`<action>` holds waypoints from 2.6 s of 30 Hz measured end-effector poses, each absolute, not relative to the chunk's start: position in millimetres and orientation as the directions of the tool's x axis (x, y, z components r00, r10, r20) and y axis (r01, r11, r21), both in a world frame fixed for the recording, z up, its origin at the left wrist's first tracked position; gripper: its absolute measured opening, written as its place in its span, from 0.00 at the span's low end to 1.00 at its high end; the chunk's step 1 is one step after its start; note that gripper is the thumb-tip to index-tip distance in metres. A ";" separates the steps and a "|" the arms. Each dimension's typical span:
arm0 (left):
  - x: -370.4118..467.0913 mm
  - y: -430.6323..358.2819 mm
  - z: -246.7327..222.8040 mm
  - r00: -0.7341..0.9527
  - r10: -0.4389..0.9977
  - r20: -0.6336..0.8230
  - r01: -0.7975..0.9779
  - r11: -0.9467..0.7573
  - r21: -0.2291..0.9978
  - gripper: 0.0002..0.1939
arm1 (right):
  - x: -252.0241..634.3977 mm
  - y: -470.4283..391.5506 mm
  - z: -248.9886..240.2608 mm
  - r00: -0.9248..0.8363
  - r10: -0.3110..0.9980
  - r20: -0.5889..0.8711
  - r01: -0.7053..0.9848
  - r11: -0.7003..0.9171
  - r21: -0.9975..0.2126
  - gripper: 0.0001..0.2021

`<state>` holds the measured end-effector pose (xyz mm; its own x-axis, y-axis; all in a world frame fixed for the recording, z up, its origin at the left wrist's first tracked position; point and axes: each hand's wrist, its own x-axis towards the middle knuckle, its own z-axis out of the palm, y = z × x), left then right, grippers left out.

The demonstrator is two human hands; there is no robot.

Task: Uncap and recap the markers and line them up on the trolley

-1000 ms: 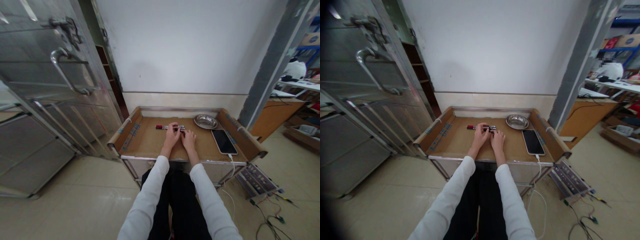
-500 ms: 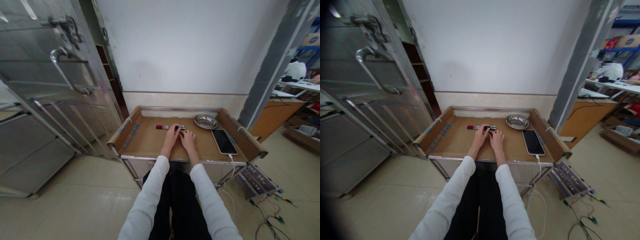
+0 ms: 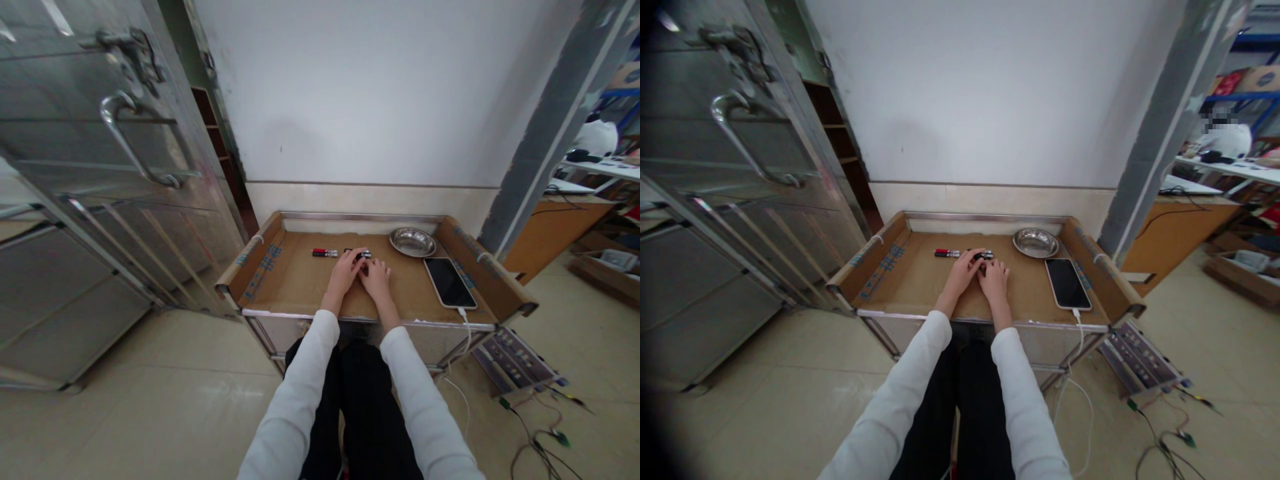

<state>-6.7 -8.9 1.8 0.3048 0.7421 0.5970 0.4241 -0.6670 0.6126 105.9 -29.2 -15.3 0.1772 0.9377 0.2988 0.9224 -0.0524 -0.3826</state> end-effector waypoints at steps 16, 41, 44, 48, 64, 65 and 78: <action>-4.2 -4.3 -7.2 0.308 0.751 0.584 0.438 -0.657 0.613 0.19 | 104.7 -28.1 -14.8 0.158 0.945 0.286 0.931 -0.046 -0.362 0.13; -8.9 3.0 -8.6 -0.162 0.797 0.583 0.329 -0.513 0.793 0.09 | 104.6 -30.5 -15.3 0.277 0.897 0.345 0.876 -0.088 -0.474 0.13; -9.1 2.4 -8.8 -0.024 0.827 0.562 0.336 -0.523 0.783 0.06 | 104.5 -30.3 -15.5 0.303 0.882 0.362 0.861 -0.090 -0.501 0.13; -8.3 0.9 -10.3 0.191 0.826 0.530 0.384 -0.560 0.735 0.03 | 104.8 -29.6 -15.7 0.345 0.858 0.381 0.836 -0.096 -0.540 0.14; -4.9 13.7 -32.6 0.155 0.835 0.527 0.528 -0.521 0.671 0.10 | 104.5 -28.7 -15.9 0.320 0.850 0.418 0.819 -0.026 -0.573 0.13; -4.5 14.0 -32.7 0.151 0.831 0.535 0.531 -0.525 0.666 0.11 | 104.6 -29.1 -15.6 0.310 0.855 0.415 0.820 -0.020 -0.572 0.12; -6.2 11.2 -27.8 0.184 0.814 0.551 0.498 -0.560 0.662 0.08 | 105.4 -32.3 -14.9 0.301 0.877 0.374 0.834 -0.052 -0.549 0.10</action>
<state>-6.2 11.2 -27.8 0.1841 0.8141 0.5508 0.4980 -0.5603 0.6618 105.4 -32.3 -14.9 0.3012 0.8773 0.3736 0.8339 -0.0524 -0.5494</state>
